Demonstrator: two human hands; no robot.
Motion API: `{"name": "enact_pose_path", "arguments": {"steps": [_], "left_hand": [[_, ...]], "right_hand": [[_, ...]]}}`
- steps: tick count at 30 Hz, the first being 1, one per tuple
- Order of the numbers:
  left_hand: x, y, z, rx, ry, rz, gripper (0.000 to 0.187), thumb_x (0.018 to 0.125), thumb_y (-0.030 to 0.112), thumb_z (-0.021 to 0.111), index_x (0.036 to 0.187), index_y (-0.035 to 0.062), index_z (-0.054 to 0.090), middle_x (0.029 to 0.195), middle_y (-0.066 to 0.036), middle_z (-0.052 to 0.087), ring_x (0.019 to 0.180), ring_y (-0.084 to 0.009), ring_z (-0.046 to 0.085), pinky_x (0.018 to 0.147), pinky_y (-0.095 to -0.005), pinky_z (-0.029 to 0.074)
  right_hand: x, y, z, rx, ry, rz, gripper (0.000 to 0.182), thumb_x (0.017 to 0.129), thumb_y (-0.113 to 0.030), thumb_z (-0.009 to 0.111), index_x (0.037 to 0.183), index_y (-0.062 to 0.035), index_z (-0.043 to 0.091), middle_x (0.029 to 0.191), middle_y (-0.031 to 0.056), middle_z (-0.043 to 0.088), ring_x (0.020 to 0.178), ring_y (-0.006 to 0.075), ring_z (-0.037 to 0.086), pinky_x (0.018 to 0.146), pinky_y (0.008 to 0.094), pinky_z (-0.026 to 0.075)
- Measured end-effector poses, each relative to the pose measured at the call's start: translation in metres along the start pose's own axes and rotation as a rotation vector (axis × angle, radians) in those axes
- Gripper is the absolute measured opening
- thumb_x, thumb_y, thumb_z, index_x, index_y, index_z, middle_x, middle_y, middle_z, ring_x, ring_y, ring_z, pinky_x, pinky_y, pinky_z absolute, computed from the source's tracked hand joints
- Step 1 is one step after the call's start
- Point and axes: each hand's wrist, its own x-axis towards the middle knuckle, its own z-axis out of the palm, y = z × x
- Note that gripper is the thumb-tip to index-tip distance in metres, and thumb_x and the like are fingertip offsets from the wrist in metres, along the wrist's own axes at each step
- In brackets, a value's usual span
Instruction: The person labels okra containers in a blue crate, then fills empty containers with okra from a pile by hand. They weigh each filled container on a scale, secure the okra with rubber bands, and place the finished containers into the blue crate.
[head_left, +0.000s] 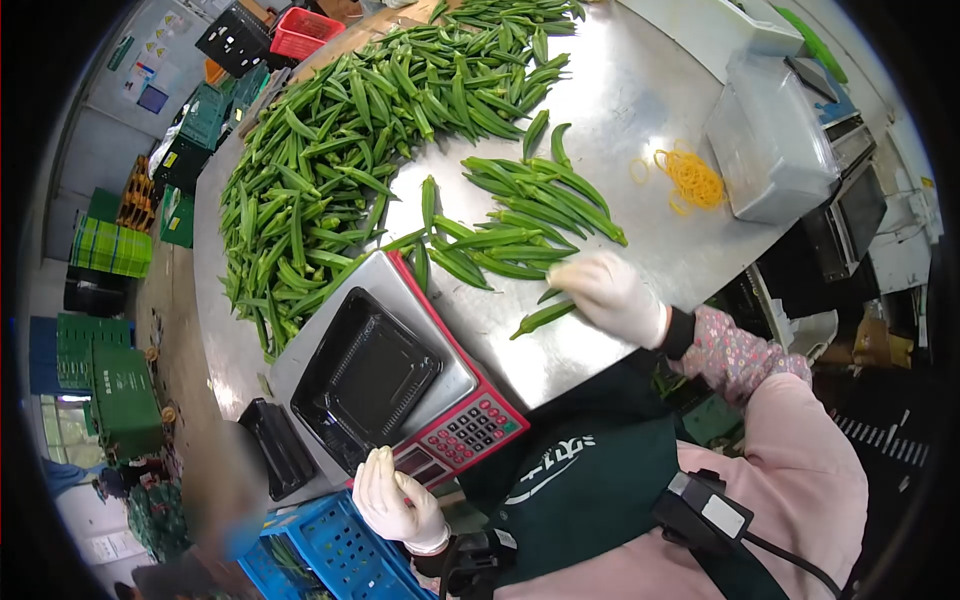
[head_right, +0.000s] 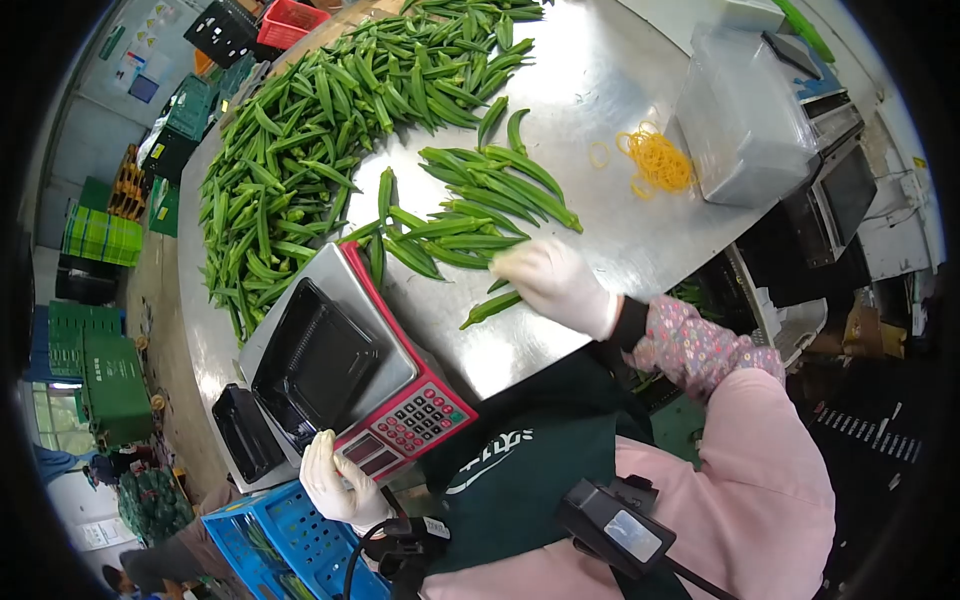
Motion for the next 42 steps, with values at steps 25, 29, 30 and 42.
{"name": "enact_pose_path", "arguments": {"steps": [25,29,30,42], "left_hand": [[-0.003,-0.004,0.000,0.001,0.038,0.017,0.024,0.093,-0.005,0.057,0.113,-0.0038,0.069,0.110,-0.014,0.073,0.101,-0.0324,0.069,0.096,-0.0454,0.053],[-0.001,-0.001,-0.001,0.019,0.021,0.016,0.023,0.095,-0.004,0.056,0.113,-0.0040,0.070,0.109,-0.014,0.073,0.101,-0.0323,0.069,0.096,-0.0455,0.053],[0.000,-0.001,-0.002,0.033,0.018,0.017,0.023,0.095,-0.004,0.056,0.113,-0.0040,0.070,0.109,-0.014,0.073,0.101,-0.0322,0.069,0.096,-0.0455,0.053],[-0.003,0.003,-0.002,0.015,0.037,0.022,0.021,0.096,-0.002,0.059,0.114,-0.0037,0.070,0.107,-0.014,0.073,0.101,-0.0321,0.068,0.093,-0.0413,0.053]], "right_hand": [[-0.038,-0.010,-0.043,0.040,-0.144,0.534,0.020,0.083,-0.019,0.076,0.099,-0.0090,0.069,0.085,0.0095,0.066,0.077,0.0278,0.066,0.069,0.0361,0.053],[-0.051,-0.013,-0.030,0.011,-0.197,0.455,0.028,0.078,-0.016,0.079,0.103,-0.0100,0.069,0.085,0.0090,0.066,0.071,0.0241,0.065,0.067,0.0331,0.053],[-0.049,-0.014,-0.029,0.040,-0.195,0.520,0.026,0.078,-0.012,0.079,0.102,-0.0085,0.070,0.082,0.0085,0.065,0.068,0.0196,0.064,0.067,0.0293,0.053],[-0.037,-0.007,-0.062,0.933,-0.420,1.221,0.024,0.092,-0.013,0.071,0.112,-0.0002,0.071,0.085,-0.0019,0.069,0.072,0.0036,0.058,0.061,0.0194,0.045]]}}
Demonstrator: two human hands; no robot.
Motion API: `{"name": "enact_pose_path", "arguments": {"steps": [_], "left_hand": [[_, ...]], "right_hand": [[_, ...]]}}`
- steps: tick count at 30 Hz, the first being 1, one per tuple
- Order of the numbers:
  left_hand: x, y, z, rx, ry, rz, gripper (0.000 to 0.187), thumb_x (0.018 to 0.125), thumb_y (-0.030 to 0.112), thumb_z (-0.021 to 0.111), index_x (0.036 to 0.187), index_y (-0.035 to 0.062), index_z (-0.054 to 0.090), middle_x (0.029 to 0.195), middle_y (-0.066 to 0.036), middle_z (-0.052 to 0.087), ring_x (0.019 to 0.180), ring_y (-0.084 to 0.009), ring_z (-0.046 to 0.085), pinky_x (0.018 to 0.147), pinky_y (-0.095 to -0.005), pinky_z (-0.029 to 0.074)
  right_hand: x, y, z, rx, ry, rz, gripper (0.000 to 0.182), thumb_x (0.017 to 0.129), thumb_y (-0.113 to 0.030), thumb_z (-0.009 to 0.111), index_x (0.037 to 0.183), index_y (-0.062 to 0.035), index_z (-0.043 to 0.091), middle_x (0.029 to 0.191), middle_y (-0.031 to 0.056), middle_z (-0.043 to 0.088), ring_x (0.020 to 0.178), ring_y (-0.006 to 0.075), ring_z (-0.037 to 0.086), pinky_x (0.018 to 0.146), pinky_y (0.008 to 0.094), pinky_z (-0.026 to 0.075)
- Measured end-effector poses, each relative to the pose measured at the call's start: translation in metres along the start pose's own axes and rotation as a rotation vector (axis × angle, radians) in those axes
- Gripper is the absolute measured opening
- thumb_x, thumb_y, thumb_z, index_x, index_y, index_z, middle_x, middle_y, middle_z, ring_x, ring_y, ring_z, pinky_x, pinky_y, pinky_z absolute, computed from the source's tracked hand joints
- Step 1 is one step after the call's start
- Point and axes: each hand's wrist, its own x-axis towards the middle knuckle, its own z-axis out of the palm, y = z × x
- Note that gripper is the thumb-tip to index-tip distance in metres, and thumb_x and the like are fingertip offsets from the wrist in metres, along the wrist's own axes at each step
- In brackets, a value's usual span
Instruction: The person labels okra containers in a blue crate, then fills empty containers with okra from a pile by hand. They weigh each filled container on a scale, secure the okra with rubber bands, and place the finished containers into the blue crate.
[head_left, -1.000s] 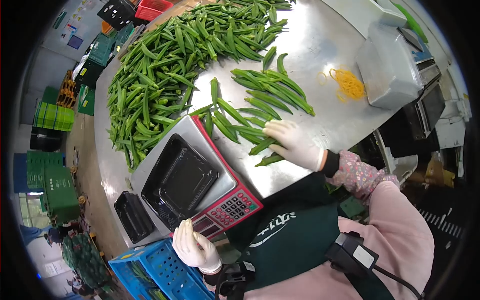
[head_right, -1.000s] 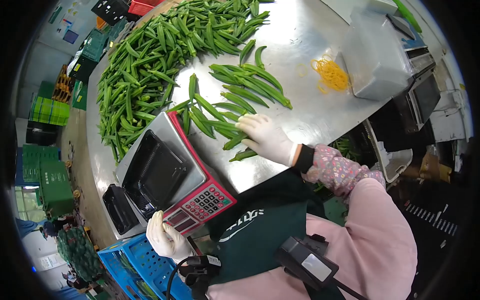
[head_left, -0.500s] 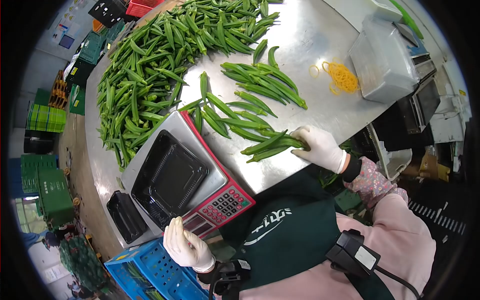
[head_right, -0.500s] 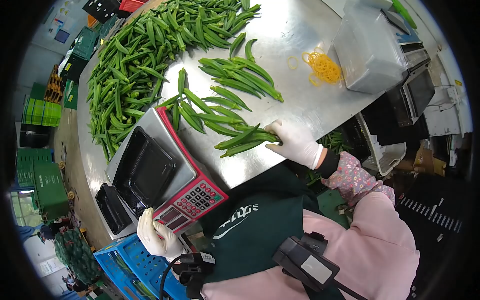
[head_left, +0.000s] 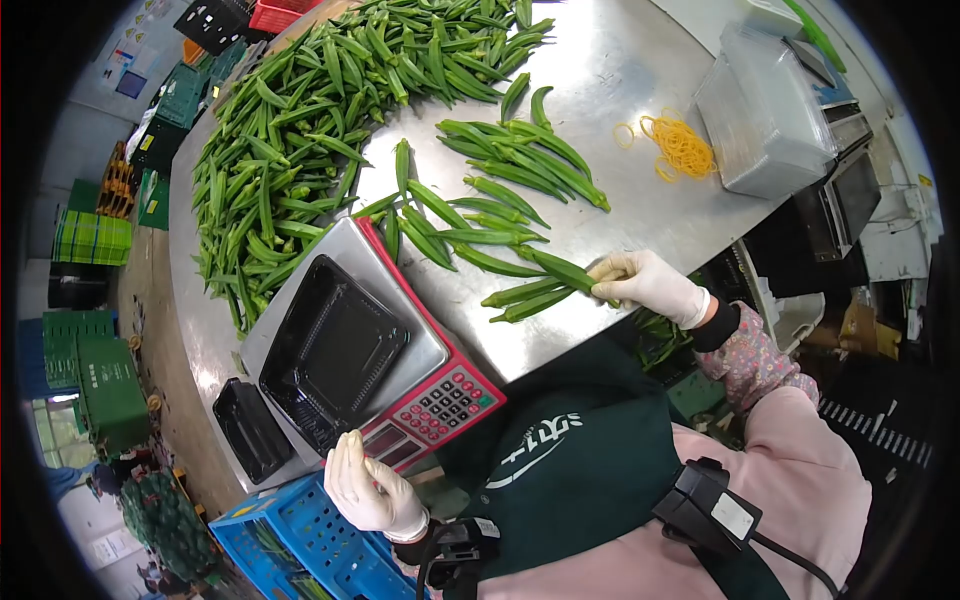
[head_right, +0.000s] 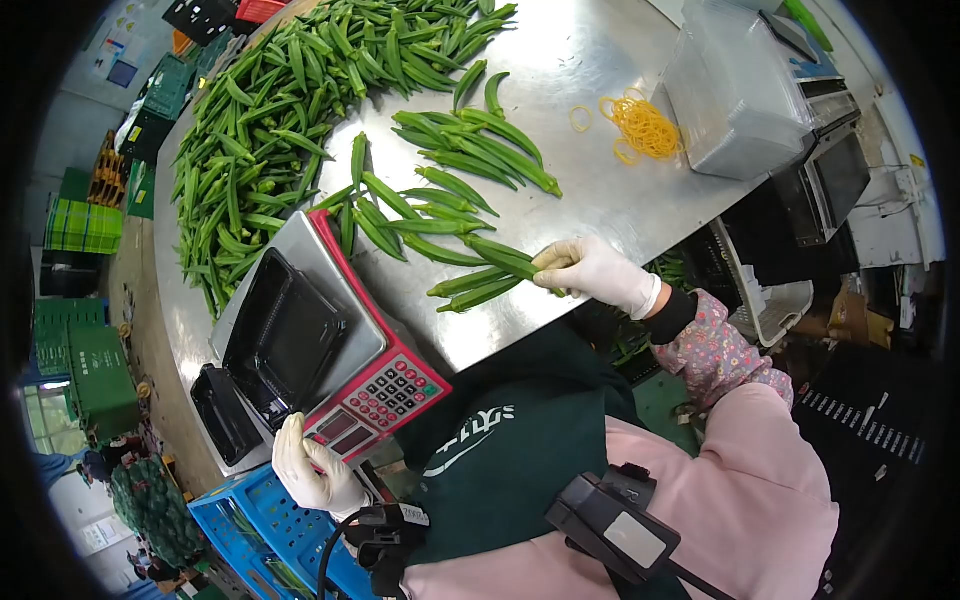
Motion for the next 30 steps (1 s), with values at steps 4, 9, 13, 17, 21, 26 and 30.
{"name": "enact_pose_path", "arguments": {"steps": [4,9,13,17,21,26,30], "left_hand": [[0.000,0.000,-0.003,0.001,0.005,-0.005,0.021,0.096,-0.002,0.059,0.114,-0.0034,0.070,0.107,-0.014,0.073,0.101,-0.0321,0.068,0.093,-0.0413,0.053],[-0.004,0.000,0.001,-0.004,0.010,-0.016,0.022,0.094,-0.003,0.060,0.113,-0.0034,0.070,0.108,-0.015,0.073,0.101,-0.0323,0.068,0.093,-0.0413,0.053],[-0.001,0.004,0.001,-0.018,0.018,-0.019,0.021,0.095,-0.003,0.059,0.113,-0.0035,0.070,0.108,-0.015,0.073,0.101,-0.0325,0.068,0.093,-0.0413,0.053],[0.000,0.003,-0.005,0.013,0.005,-0.021,0.029,0.086,-0.008,0.058,0.112,-0.0019,0.071,0.106,-0.015,0.073,0.099,-0.0330,0.069,0.094,-0.0444,0.053],[-0.005,-0.001,-0.005,0.025,-0.009,-0.035,0.030,0.085,-0.010,0.058,0.111,-0.0013,0.071,0.106,-0.015,0.072,0.099,-0.0326,0.069,0.093,-0.0446,0.053],[-0.005,-0.003,-0.005,0.018,0.007,-0.038,0.030,0.085,-0.010,0.058,0.111,-0.0012,0.070,0.107,-0.014,0.072,0.100,-0.0320,0.069,0.093,-0.0446,0.053],[-0.007,-0.005,-0.005,0.026,0.002,-0.056,0.030,0.086,-0.009,0.058,0.112,-0.0012,0.070,0.106,-0.014,0.072,0.101,-0.0318,0.069,0.093,-0.0445,0.054]], "right_hand": [[-0.024,-0.007,-0.041,-0.616,-0.239,-0.401,0.022,0.085,-0.018,0.077,0.103,-0.0055,0.074,0.084,0.0049,0.072,0.074,0.0148,0.067,0.069,0.0291,0.053],[-0.052,-0.028,-0.040,-1.491,0.343,-0.428,0.020,0.078,-0.025,0.075,0.091,-0.0097,0.071,0.083,0.0119,0.069,0.079,0.0311,0.067,0.072,0.0435,0.053],[-0.007,-0.010,0.020,-1.189,0.225,-0.844,0.041,0.077,-0.019,0.074,0.114,-0.0052,0.065,0.105,0.0126,0.068,0.101,0.0325,0.064,0.090,0.0424,0.050],[0.033,-0.001,0.073,-1.297,0.153,-0.930,0.066,0.078,-0.021,0.075,0.137,-0.0025,0.053,0.140,0.0164,0.053,0.133,0.0340,0.048,0.110,0.0460,0.039],[0.071,-0.014,0.083,-1.326,0.217,-1.002,0.080,0.079,-0.035,0.075,0.146,-0.0019,0.045,0.152,0.0212,0.040,0.145,0.0431,0.031,0.120,0.0538,0.025],[0.106,-0.034,0.078,-1.273,0.391,-0.741,0.103,0.072,-0.048,0.077,0.150,0.0037,0.035,0.151,0.0351,0.036,0.139,0.0528,0.036,0.113,0.0558,0.033],[0.112,-0.047,0.084,-1.293,0.444,-0.608,0.102,0.067,-0.039,0.079,0.148,0.0067,0.037,0.148,0.0389,0.037,0.129,0.0512,0.044,0.104,0.0541,0.040]]}}
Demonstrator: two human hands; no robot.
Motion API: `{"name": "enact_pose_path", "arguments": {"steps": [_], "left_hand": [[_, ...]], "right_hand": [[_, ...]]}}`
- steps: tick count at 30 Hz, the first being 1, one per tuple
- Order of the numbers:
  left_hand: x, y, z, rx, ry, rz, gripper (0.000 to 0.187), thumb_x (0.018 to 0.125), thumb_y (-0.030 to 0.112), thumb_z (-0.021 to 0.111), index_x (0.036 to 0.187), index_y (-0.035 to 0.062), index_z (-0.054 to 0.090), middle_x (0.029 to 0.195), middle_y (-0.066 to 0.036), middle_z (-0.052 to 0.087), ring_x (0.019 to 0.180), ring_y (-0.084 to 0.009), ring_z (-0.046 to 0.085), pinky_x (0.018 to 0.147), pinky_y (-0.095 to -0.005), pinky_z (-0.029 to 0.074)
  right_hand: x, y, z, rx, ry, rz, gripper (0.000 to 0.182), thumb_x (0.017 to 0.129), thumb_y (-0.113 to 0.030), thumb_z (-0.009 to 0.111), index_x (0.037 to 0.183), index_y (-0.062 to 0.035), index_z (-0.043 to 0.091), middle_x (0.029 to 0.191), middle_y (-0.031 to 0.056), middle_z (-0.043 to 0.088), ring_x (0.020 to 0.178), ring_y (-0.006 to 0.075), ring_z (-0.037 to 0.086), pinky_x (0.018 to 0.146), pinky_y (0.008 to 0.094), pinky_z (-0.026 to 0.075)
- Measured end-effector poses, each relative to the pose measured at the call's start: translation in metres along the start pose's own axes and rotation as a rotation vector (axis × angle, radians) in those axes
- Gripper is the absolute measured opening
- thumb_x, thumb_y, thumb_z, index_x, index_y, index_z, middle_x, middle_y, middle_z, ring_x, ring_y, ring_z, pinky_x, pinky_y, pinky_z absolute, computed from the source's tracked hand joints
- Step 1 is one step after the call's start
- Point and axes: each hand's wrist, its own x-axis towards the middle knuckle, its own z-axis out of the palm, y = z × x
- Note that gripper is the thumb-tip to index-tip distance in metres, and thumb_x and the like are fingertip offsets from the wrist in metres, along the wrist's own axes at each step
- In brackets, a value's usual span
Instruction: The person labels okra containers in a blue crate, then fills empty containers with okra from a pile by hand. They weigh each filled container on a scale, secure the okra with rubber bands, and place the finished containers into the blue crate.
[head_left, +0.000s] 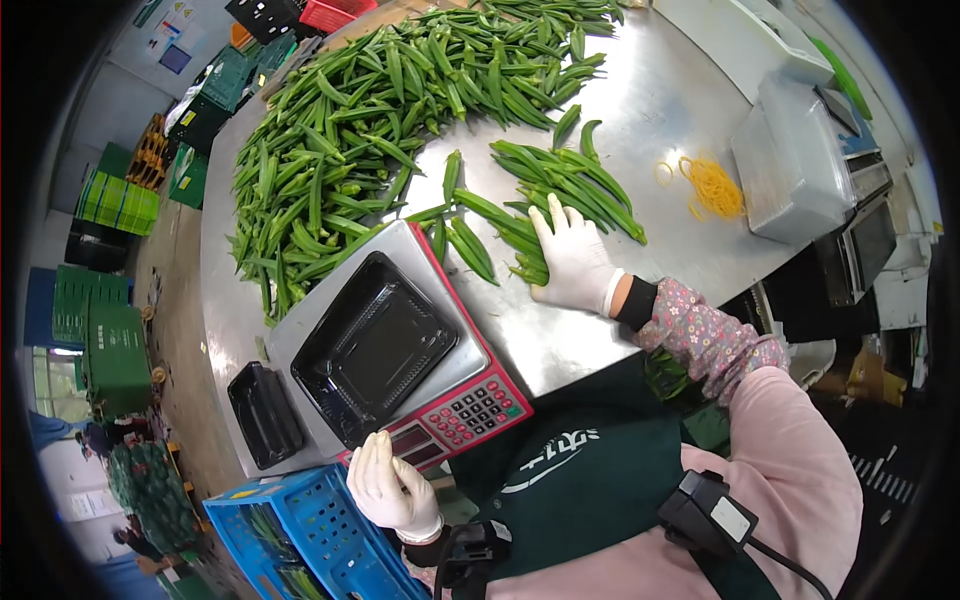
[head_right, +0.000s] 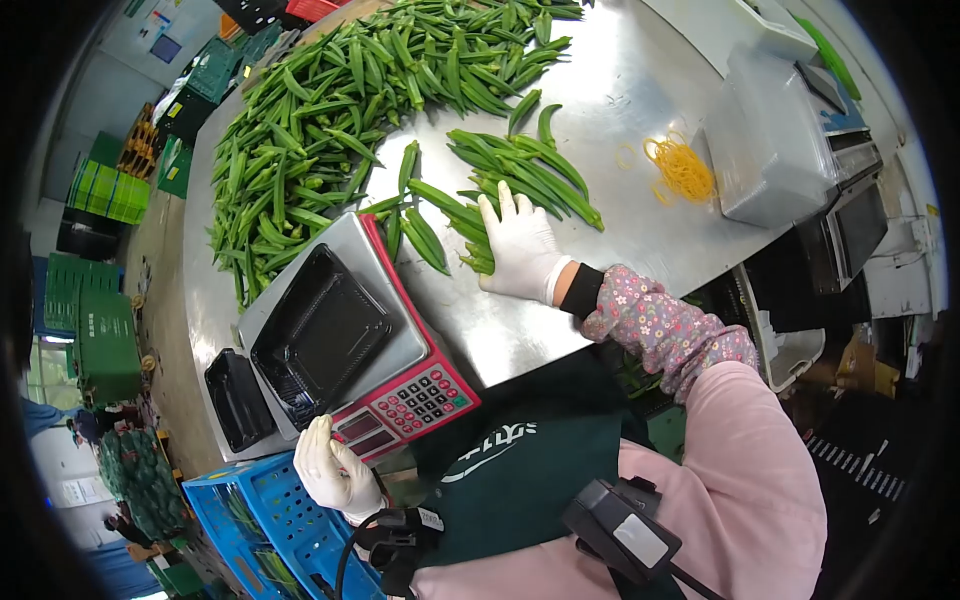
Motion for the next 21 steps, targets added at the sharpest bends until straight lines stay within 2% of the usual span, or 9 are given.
{"name": "enact_pose_path", "arguments": {"steps": [2,5,10,12,13,16,17,19,21], "left_hand": [[0.000,-0.002,0.001,0.002,-0.003,0.004,0.030,0.086,-0.009,0.058,0.112,-0.0014,0.070,0.106,-0.014,0.072,0.100,-0.0318,0.069,0.093,-0.0444,0.054],[0.000,-0.004,-0.002,0.009,0.000,0.012,0.029,0.086,-0.008,0.058,0.112,-0.0017,0.070,0.106,-0.013,0.072,0.100,-0.0319,0.069,0.093,-0.0443,0.054],[-0.006,-0.011,-0.005,0.018,0.027,-0.012,0.028,0.087,-0.007,0.058,0.112,-0.0020,0.070,0.106,-0.013,0.072,0.100,-0.0321,0.069,0.093,-0.0440,0.054],[-0.008,-0.014,-0.007,0.017,0.027,-0.023,0.027,0.088,-0.007,0.058,0.111,-0.0027,0.070,0.106,-0.014,0.071,0.100,-0.0328,0.069,0.093,-0.0435,0.054],[-0.008,-0.016,-0.008,0.021,0.034,-0.030,0.027,0.088,-0.007,0.058,0.111,-0.0027,0.070,0.106,-0.014,0.071,0.100,-0.0328,0.069,0.093,-0.0435,0.054],[-0.008,-0.019,-0.010,-0.036,0.057,-0.078,0.027,0.088,-0.008,0.057,0.111,-0.0040,0.070,0.107,-0.015,0.072,0.101,-0.0334,0.068,0.093,-0.0427,0.054],[-0.008,-0.018,-0.008,-0.080,0.103,-0.150,0.028,0.088,-0.009,0.056,0.112,-0.0045,0.070,0.108,-0.016,0.072,0.101,-0.0336,0.068,0.093,-0.0429,0.053],[-0.008,-0.019,-0.003,-0.165,0.190,-0.331,0.031,0.090,-0.011,0.051,0.114,-0.0059,0.070,0.112,-0.017,0.071,0.105,-0.0335,0.067,0.097,-0.0428,0.052],[-0.002,-0.024,0.002,-0.344,0.237,-0.551,0.039,0.094,-0.009,0.047,0.131,-0.0059,0.060,0.132,-0.018,0.063,0.123,-0.0313,0.059,0.108,-0.0417,0.044]], "right_hand": [[0.005,-0.002,0.005,-0.063,0.046,0.007,0.093,0.070,-0.030,0.074,0.147,0.0072,0.038,0.144,0.0364,0.043,0.119,0.0472,0.051,0.098,0.0508,0.045],[0.019,0.013,0.009,-0.020,0.073,0.079,0.075,0.076,-0.014,0.067,0.143,0.0064,0.043,0.127,0.0241,0.056,0.103,0.0386,0.058,0.087,0.0423,0.052],[0.024,0.028,0.009,-0.046,0.084,0.032,0.069,0.077,-0.015,0.068,0.141,-0.0001,0.047,0.122,0.0221,0.057,0.105,0.0384,0.059,0.089,0.0438,0.052],[0.027,0.034,-0.001,0.189,-0.011,0.121,0.070,0.076,-0.016,0.070,0.141,-0.0044,0.049,0.121,0.0219,0.059,0.107,0.0369,0.061,0.090,0.0423,0.053],[0.025,0.040,-0.005,0.324,0.112,0.064,0.058,0.075,-0.013,0.068,0.132,-0.0049,0.058,0.111,0.0241,0.064,0.101,0.0406,0.065,0.087,0.0461,0.053],[0.030,0.063,-0.020,1.160,-0.242,0.350,0.044,0.081,-0.012,0.068,0.122,0.0007,0.063,0.105,0.0166,0.071,0.086,0.0250,0.068,0.076,0.0361,0.056],[0.028,0.074,-0.023,1.496,-0.384,0.415,0.043,0.086,-0.010,0.065,0.126,0.0023,0.060,0.110,0.0141,0.070,0.086,0.0175,0.066,0.071,0.0307,0.056],[0.022,0.076,-0.035,1.717,-0.460,0.454,0.043,0.087,-0.009,0.064,0.128,0.0025,0.059,0.112,0.0149,0.070,0.087,0.0180,0.066,0.070,0.0302,0.056],[0.016,0.073,-0.045,1.985,-0.570,0.422,0.044,0.091,-0.009,0.061,0.132,0.0035,0.056,0.117,0.0163,0.069,0.089,0.0182,0.066,0.068,0.0289,0.056]]}}
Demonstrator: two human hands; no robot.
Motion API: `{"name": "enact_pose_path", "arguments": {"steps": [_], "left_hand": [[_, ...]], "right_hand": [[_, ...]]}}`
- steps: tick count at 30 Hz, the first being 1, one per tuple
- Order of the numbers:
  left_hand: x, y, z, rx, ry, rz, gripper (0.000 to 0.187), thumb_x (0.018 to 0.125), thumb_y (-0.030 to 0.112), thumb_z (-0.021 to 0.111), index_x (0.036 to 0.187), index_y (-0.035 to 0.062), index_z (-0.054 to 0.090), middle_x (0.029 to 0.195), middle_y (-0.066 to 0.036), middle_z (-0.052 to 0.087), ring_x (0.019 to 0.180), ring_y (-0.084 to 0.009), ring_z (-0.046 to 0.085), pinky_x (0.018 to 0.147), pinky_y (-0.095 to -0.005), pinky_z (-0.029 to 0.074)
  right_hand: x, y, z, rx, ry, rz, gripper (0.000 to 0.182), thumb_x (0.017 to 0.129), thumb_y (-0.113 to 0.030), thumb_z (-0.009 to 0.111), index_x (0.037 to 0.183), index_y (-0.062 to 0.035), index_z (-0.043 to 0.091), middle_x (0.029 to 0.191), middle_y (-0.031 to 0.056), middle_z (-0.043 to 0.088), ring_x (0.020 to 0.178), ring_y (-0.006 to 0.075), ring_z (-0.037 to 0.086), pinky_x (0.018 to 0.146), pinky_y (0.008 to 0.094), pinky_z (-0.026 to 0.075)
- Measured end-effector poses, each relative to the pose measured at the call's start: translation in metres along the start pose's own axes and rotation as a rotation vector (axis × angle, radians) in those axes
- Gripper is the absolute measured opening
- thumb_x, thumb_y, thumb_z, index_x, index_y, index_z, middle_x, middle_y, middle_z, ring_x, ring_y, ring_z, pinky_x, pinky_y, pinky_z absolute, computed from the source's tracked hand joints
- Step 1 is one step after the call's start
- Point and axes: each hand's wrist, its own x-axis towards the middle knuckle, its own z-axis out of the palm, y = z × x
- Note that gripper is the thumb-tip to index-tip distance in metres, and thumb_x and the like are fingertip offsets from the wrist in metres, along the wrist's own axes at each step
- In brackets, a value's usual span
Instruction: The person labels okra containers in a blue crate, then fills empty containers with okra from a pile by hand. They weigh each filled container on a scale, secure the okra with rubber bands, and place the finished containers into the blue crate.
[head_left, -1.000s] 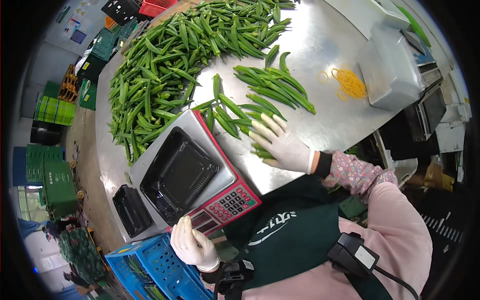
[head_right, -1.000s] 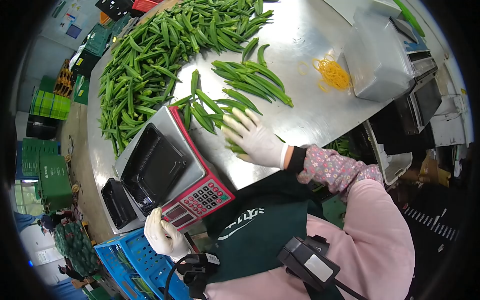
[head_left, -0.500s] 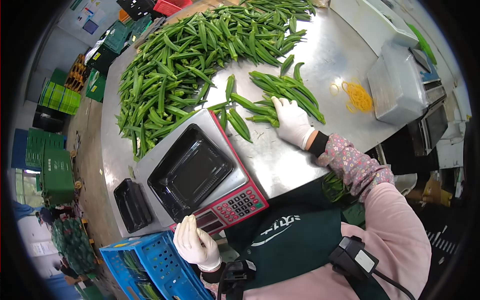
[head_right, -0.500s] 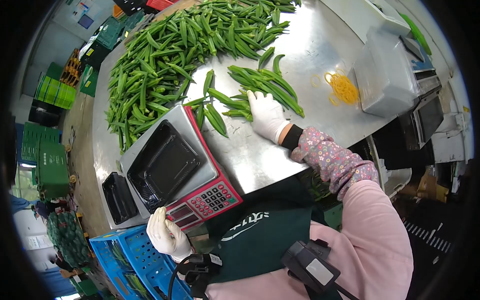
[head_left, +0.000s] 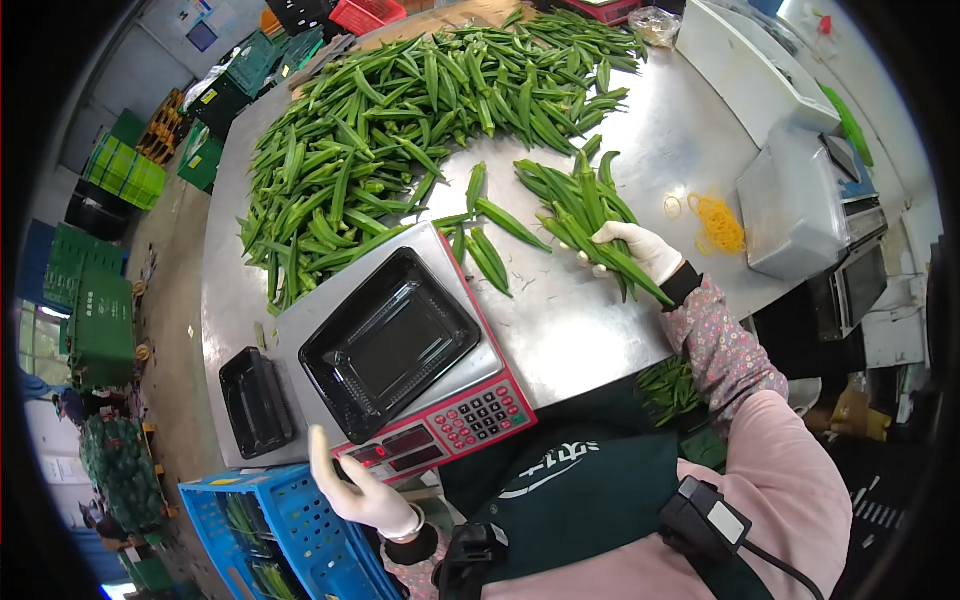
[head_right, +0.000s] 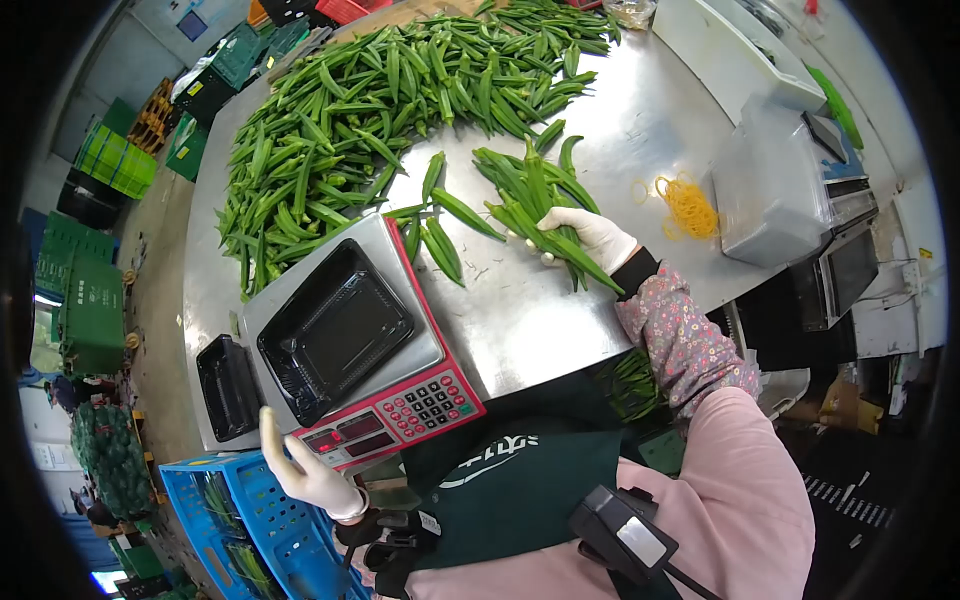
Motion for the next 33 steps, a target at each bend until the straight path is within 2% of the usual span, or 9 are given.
{"name": "enact_pose_path", "arguments": {"steps": [5,11,15,18,22,25,28,31,33], "left_hand": [[0.029,-0.002,0.025,-0.371,-0.096,-0.348,0.055,0.100,0.003,0.047,0.153,-0.0054,0.034,0.158,-0.018,0.039,0.146,-0.0277,0.037,0.121,-0.0405,0.026],[0.039,-0.019,0.046,-0.615,-0.257,-0.359,0.084,0.070,-0.012,0.038,0.154,-0.0074,0.034,0.160,-0.019,0.037,0.147,-0.0263,0.037,0.121,-0.0344,0.027],[0.041,-0.003,0.050,-0.761,-0.283,-0.463,0.084,0.071,-0.015,0.035,0.155,-0.0070,0.032,0.159,-0.019,0.037,0.148,-0.0256,0.035,0.122,-0.0348,0.024],[0.037,-0.002,0.052,-0.742,-0.297,-0.430,0.083,0.072,-0.016,0.033,0.155,-0.0070,0.031,0.160,-0.019,0.036,0.148,-0.0263,0.035,0.123,-0.0348,0.023],[0.035,-0.002,0.047,-0.769,-0.285,-0.458,0.084,0.071,-0.017,0.032,0.155,-0.0071,0.031,0.161,-0.019,0.034,0.150,-0.0259,0.032,0.124,-0.0349,0.021],[0.033,-0.006,0.040,-0.712,-0.292,-0.451,0.083,0.072,-0.018,0.032,0.155,-0.0076,0.030,0.161,-0.019,0.033,0.150,-0.0248,0.032,0.123,-0.0343,0.022],[0.032,-0.009,0.037,-0.708,-0.280,-0.447,0.082,0.073,-0.018,0.032,0.155,-0.0079,0.030,0.162,-0.019,0.033,0.150,-0.0247,0.032,0.123,-0.0333,0.023],[0.032,-0.006,0.037,-0.682,-0.275,-0.413,0.082,0.074,-0.017,0.033,0.155,-0.0081,0.029,0.162,-0.019,0.032,0.149,-0.0247,0.033,0.122,-0.0324,0.024],[0.031,-0.006,0.037,-0.676,-0.264,-0.407,0.082,0.074,-0.017,0.033,0.155,-0.0082,0.029,0.162,-0.019,0.033,0.149,-0.0245,0.034,0.121,-0.0319,0.024]], "right_hand": [[-0.003,-0.006,0.015,-0.125,0.012,-0.025,0.048,0.089,-0.007,0.061,0.135,0.0029,0.053,0.121,0.0166,0.067,0.090,0.0183,0.066,0.070,0.0286,0.056],[0.006,-0.029,0.094,-0.650,-0.021,-0.196,0.049,0.081,-0.002,0.067,0.130,-0.0002,0.059,0.113,0.0077,0.067,0.100,0.0123,0.063,0.088,0.0297,0.052],[0.024,-0.015,0.167,-1.514,-0.176,-0.798,0.059,0.076,-0.013,0.072,0.133,-0.0075,0.056,0.115,0.0165,0.066,0.103,0.0319,0.067,0.089,0.0374,0.054],[0.049,0.025,0.205,-1.765,-0.323,-1.030,0.062,0.078,-0.017,0.075,0.135,-0.0078,0.053,0.111,0.0151,0.063,0.096,0.0346,0.065,0.079,0.0432,0.055],[0.066,0.051,0.229,-2.140,-0.627,-0.827,0.088,0.068,-0.028,0.083,0.142,0.0029,0.047,0.141,0.0202,0.051,0.128,0.0349,0.052,0.107,0.0460,0.041],[0.061,0.034,0.226,-1.797,-0.522,-1.142,0.082,0.072,-0.035,0.085,0.138,0.0009,0.052,0.135,0.0209,0.056,0.127,0.0380,0.052,0.106,0.0483,0.041],[0.033,0.004,0.207,-1.597,-0.221,-1.193,0.060,0.082,-0.024,0.078,0.130,0.0042,0.056,0.130,0.0235,0.060,0.122,0.0394,0.056,0.105,0.0451,0.044],[0.007,0.024,0.166,-1.341,0.159,-0.939,0.062,0.088,-0.019,0.074,0.141,0.0039,0.051,0.142,0.0249,0.054,0.135,0.0373,0.050,0.114,0.0429,0.037],[-0.004,0.057,0.152,-1.277,0.209,-0.877,0.063,0.091,-0.016,0.072,0.145,0.0034,0.046,0.148,0.0249,0.049,0.141,0.0355,0.045,0.117,0.0423,0.034]]}}
